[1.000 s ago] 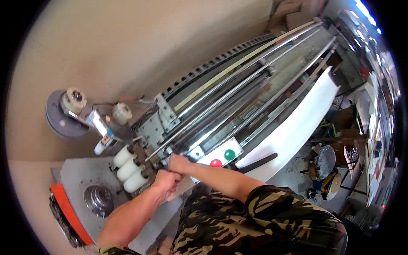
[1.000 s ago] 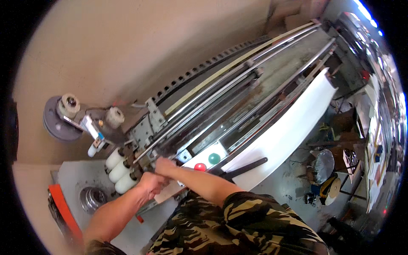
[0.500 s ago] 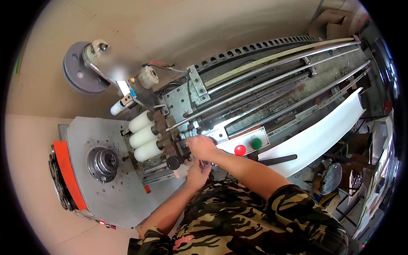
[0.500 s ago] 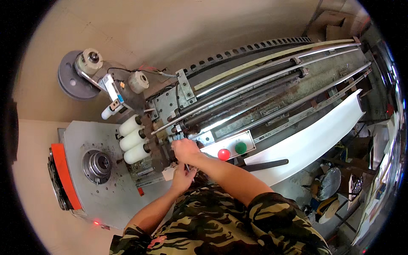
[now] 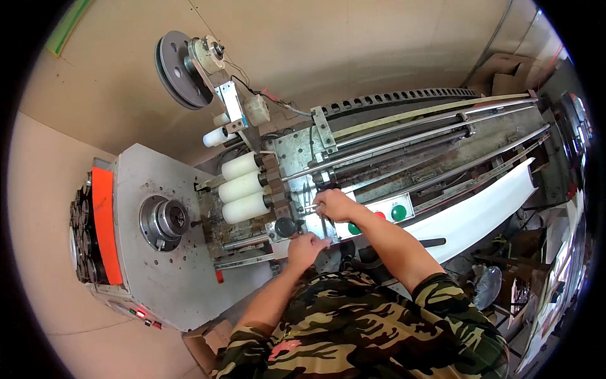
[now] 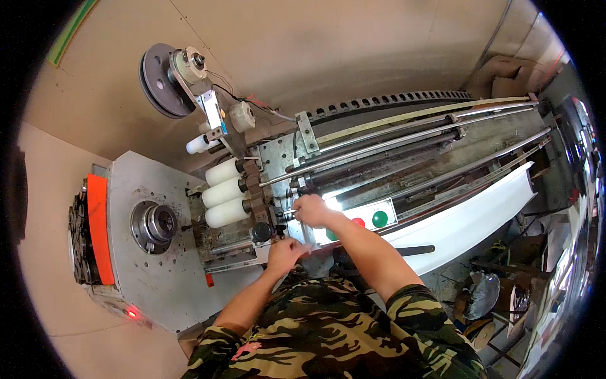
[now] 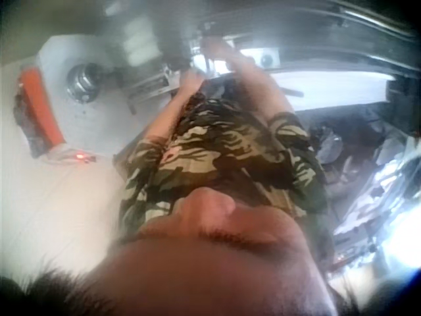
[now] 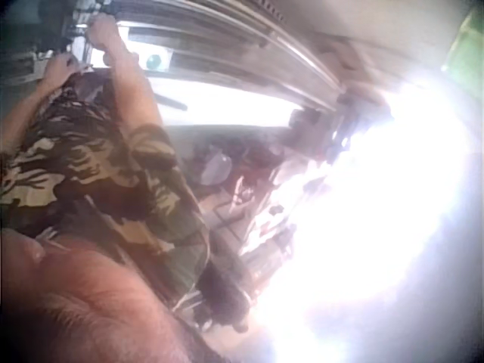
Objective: The person operates a metalworking machine, inserting cylindrical metal parts into a fixture and securing them with a tool. They then place white cylindrical rollers onto the machine's shafts and adjust the assembly using a wrench. The person works in a workshop environment, handling various metal components and tools to configure the equipment.
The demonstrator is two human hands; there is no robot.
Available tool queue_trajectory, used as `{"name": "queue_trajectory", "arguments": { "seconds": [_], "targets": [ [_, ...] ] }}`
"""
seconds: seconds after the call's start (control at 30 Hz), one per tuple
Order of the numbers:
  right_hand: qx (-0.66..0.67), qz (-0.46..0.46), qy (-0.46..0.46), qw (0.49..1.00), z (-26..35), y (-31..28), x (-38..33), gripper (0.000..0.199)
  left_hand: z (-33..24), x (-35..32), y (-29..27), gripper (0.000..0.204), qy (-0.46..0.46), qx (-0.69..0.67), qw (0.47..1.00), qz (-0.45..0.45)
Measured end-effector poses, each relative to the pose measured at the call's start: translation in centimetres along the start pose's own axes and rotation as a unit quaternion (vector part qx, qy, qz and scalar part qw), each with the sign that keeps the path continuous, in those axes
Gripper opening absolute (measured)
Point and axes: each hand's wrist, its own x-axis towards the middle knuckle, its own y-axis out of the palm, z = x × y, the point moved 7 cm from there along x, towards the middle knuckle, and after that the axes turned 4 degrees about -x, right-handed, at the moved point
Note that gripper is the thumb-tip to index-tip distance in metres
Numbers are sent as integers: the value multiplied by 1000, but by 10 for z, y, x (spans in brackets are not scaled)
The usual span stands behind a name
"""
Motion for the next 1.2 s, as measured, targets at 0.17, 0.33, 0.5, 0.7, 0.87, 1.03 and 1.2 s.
{"name": "queue_trajectory", "arguments": {
  "seconds": [0.17,0.33,0.5,0.7,0.87,1.03,1.2],
  "targets": [
    [144,22,61,987,37,-65,-41,20,-58,-86,-95,13,277,27,935,-220],
    [-49,-69,-167,982,90,-69,-86,9,-73,-83,-151,16,322,43,889,-321],
    [-360,4,-149,921,61,35,-49,11,-108,-27,-134,20,370,130,897,-205],
    [-241,-9,-149,959,86,5,-70,17,-112,35,-80,17,258,427,866,21],
    [-124,-290,-144,938,63,-105,-87,23,-112,55,-60,18,207,454,863,75],
    [-230,-363,-83,899,22,-190,-81,21,-110,64,-60,18,211,485,848,46],
    [-270,-266,-90,921,-14,-211,-56,26,-106,62,-64,16,229,429,874,-18]
  ]
}}
